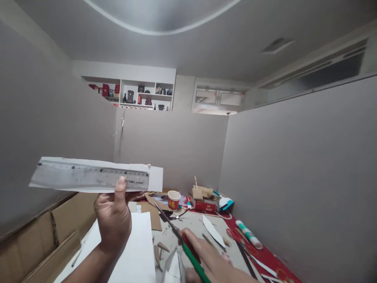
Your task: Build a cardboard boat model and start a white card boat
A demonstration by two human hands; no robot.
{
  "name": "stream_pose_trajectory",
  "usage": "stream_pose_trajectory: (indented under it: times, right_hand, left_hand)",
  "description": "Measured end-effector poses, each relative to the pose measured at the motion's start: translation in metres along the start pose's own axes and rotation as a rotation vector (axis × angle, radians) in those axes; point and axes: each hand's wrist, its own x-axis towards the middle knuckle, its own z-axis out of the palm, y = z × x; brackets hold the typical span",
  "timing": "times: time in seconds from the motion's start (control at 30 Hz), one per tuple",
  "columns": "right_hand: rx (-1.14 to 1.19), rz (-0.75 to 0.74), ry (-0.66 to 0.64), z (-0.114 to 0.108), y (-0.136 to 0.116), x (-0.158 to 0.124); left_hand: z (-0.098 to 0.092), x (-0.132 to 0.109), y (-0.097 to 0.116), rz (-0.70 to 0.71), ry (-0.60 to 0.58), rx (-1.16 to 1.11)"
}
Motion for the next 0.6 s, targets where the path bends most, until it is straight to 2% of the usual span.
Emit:
stream_pose_trajectory:
  times: [0.13, 0.3, 0.6]
  right_hand:
    - [0.091, -0.127, 0.065, 0.014, -0.023, 0.015]
    - [0.239, -0.330, 0.034, 0.027, -0.040, 0.039]
    - [0.388, -0.392, 0.154, 0.044, -0.059, 0.054]
  left_hand:
    - [0.000, 0.000, 0.005, 0.031, 0.025, -0.009]
    - [0.000, -0.001, 0.002, 0.049, 0.039, 0.005]
    - [0.001, -0.001, 0.006, 0.046, 0.060, 0.019]
